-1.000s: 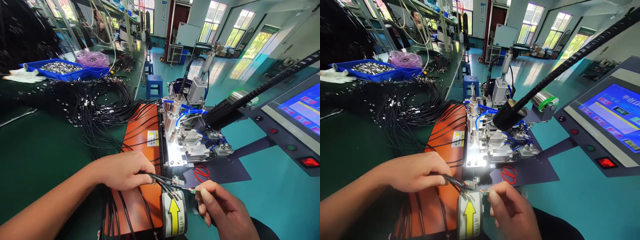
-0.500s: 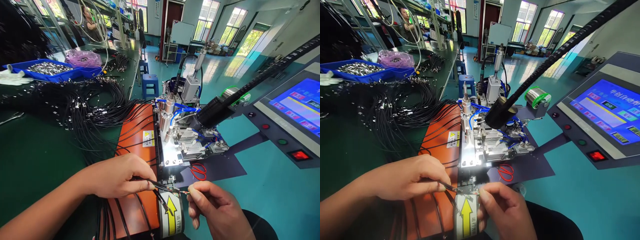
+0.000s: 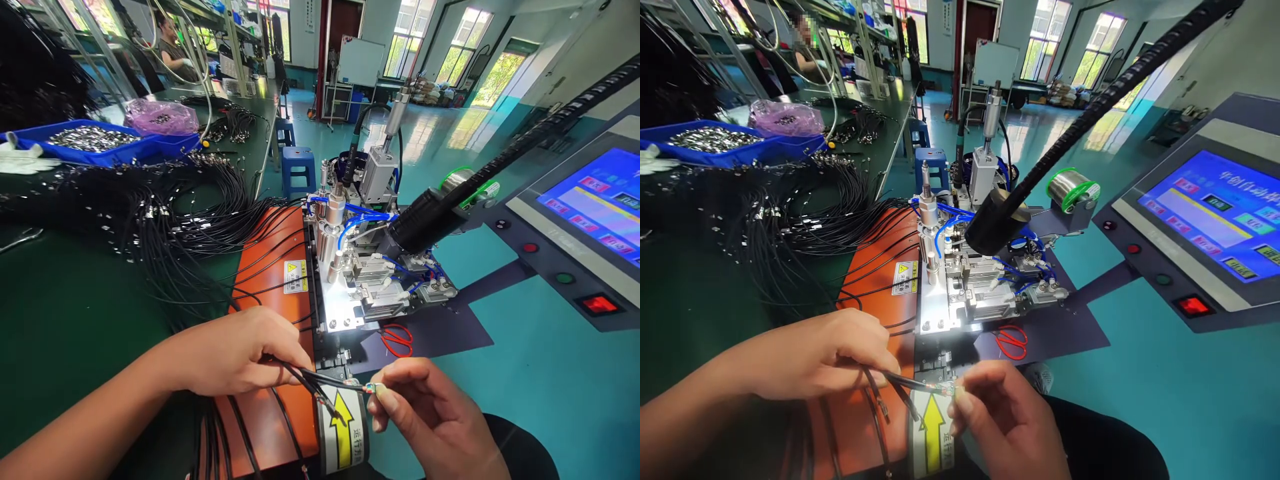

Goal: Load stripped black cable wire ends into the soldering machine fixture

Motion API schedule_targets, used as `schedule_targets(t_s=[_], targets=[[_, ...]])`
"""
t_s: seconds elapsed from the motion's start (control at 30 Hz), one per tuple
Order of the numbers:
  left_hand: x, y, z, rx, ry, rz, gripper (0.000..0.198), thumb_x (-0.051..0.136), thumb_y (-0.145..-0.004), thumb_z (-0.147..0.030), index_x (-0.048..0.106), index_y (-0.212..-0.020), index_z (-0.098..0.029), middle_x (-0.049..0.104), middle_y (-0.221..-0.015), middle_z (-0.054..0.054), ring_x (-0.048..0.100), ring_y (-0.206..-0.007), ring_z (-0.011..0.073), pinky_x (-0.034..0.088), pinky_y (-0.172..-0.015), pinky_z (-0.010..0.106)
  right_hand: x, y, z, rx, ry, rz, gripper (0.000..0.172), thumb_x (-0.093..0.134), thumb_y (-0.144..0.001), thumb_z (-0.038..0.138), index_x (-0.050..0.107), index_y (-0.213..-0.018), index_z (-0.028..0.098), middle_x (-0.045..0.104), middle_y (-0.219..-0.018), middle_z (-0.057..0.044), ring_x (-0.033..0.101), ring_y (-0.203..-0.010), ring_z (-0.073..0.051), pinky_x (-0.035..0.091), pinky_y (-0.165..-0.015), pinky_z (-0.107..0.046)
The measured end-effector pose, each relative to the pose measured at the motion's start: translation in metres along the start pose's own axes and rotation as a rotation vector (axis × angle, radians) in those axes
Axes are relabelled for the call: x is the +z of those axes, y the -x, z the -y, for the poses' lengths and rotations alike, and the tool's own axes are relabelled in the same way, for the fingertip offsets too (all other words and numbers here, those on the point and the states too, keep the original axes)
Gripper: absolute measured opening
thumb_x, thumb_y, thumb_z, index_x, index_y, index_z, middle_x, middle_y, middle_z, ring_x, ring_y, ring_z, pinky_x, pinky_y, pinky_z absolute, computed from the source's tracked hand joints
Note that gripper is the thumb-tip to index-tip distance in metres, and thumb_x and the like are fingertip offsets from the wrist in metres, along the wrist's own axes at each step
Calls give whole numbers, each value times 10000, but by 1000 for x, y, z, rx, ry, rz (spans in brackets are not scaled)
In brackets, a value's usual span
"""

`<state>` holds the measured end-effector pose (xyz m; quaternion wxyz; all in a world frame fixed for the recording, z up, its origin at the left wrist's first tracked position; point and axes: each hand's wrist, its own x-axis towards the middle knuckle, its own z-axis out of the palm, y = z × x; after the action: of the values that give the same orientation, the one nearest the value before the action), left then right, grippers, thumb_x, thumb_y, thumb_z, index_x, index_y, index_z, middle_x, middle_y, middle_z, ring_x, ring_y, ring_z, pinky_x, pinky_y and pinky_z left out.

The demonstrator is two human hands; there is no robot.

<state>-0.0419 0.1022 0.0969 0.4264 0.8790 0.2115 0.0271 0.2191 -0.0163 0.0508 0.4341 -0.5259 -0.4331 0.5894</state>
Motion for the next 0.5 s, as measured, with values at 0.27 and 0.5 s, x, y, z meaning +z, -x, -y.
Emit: schedule_targets(t_s=[0.27,0.5], targets=[[1,0,1,42,33,-52,175,597,-897,-114,723,-962,-217,684,-760,28,609,-702,157,401,-644,246,-1,1,-3,-12,-29,2,158,682,-905,363,675,-922,205,695,-748,-25,663,-691,-144,550,-675,-233],[0,1,-4,-35,10,-40,185,538,-940,-143,709,-984,-201,699,-844,12,613,-759,134,406,-690,228,4,1,-6,13,-45,-93,221,753,-829,404,692,-927,215,700,-743,-30,653,-634,-150,547,-601,-235]])
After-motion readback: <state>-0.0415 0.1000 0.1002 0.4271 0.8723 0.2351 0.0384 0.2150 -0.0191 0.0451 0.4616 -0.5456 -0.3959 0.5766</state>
